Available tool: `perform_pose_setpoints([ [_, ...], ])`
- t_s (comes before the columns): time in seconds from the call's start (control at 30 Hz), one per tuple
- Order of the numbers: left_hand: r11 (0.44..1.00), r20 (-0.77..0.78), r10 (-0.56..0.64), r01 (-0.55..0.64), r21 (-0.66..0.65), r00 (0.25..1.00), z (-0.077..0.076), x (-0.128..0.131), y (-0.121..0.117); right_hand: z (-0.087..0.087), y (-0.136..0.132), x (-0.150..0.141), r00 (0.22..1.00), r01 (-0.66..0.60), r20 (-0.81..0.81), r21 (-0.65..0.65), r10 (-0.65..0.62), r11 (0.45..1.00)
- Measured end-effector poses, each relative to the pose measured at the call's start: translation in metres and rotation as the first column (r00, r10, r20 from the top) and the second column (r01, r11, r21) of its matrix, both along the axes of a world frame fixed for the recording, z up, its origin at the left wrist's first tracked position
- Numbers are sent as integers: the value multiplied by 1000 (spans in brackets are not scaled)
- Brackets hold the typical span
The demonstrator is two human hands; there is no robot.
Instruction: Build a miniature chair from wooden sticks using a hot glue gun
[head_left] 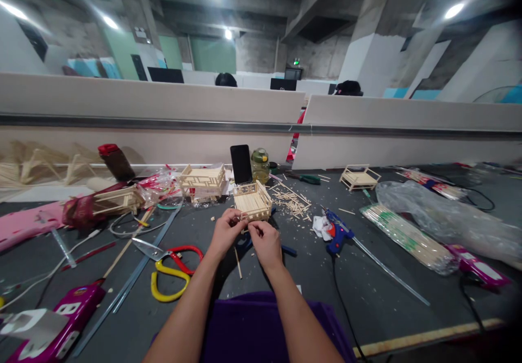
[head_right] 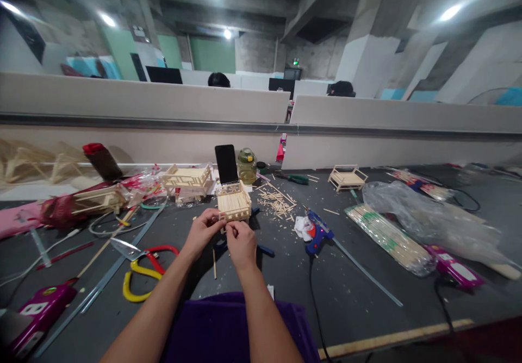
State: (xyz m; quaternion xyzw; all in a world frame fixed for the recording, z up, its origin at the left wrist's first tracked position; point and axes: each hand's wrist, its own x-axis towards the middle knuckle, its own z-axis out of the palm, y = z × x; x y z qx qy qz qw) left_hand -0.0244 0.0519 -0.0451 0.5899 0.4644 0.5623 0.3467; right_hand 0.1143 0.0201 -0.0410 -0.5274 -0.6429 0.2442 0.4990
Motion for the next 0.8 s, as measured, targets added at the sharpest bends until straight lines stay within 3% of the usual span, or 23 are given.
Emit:
perform_pose_setpoints([
  [0.3, 1000, 6, 8, -8, -3, 1000, 2, 1, 0, 12, -4, 8, 1000, 20, -24, -21, -20, 1000],
  [0.47, 999, 0, -2, 1, -35, 1000, 1, 1, -1, 26, -24, 59, 989, 143, 59, -183, -134, 973],
  [0.53, 999, 2, -5, 5, -44, 1000, 1, 0, 0, 28, -35, 92, 940, 320, 187, -200, -285, 926],
  [0.63, 999, -1, -9, 9, -46, 1000, -1, 0, 1, 26, -49, 142, 775, 580, 419, -172, -473, 796],
  [0.7, 999, -2, -11, 11, -43, 1000, -1, -1, 2, 23, -54, 168, 681, 672, 518, -164, -517, 722],
  [0.8, 999, -12, -6, 6, -39, 1000, 1, -1, 2, 18, -53, 189, 659, 694, 598, -249, -456, 676],
])
